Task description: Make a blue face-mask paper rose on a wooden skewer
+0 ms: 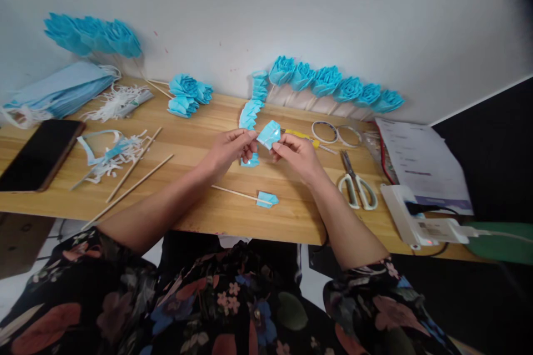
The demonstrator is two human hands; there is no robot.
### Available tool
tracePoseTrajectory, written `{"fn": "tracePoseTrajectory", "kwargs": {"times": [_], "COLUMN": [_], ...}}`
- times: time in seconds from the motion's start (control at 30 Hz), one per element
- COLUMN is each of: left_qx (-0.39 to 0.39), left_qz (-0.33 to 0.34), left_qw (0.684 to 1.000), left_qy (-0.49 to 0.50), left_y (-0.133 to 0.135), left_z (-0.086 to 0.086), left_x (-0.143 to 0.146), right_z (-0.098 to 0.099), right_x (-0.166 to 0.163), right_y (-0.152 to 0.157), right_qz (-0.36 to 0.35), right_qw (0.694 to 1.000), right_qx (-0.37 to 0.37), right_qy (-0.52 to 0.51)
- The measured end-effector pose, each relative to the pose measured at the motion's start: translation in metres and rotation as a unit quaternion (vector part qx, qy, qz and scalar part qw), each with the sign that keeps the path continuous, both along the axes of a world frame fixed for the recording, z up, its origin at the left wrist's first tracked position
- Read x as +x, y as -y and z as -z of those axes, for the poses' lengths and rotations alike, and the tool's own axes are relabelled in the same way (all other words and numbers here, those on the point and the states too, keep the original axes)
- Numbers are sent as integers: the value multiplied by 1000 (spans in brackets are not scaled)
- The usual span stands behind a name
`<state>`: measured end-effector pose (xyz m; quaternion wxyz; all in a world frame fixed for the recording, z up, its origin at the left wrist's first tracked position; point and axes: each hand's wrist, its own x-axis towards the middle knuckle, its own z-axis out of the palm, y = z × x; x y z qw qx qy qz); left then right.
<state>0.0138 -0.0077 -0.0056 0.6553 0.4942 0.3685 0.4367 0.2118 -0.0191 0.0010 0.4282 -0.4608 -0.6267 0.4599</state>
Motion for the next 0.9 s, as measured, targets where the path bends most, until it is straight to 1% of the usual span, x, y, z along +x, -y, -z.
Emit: {"fn": "tracePoseTrajectory", "kwargs": {"times": [0.27, 0.37, 0.47, 0.53, 0.57, 0.67, 0.73, 0.83, 0.9], "left_qx": [35, 38, 42, 46, 48, 62, 81, 119, 134], "left_qz": [34, 28, 22, 8, -3, -44, -65, -75, -75], "left_qw": [997, 996, 996, 995, 995, 991, 986, 980, 977], "left_qy": [-64, -71, -77, -86, -92, -112, -127, -142, -146], "left_y": [1, 2, 4, 5, 5, 5, 5, 7, 8], "left_z": [1, -2, -5, -6, -6, -6, -5, -3, -2], "left_x": [-2, 0, 1, 2, 2, 3, 3, 3, 4], "right_z": [-2, -2, 1, 3, 4, 5, 4, 3, 3], "right_x": [0, 0, 1, 1, 1, -1, -2, -6, -9], "right_y": [1, 1, 0, 0, 0, 3, 7, 13, 15], "right_qz": [-12, -18, -27, -21, -7, 69, 106, 107, 100], "right_qw": [1000, 1000, 998, 998, 998, 990, 971, 926, 897], "right_qx": [7, 7, 12, 21, 31, 100, 175, 286, 335], "right_qy": [9, 17, 47, 59, 59, 73, 124, 221, 271]}}
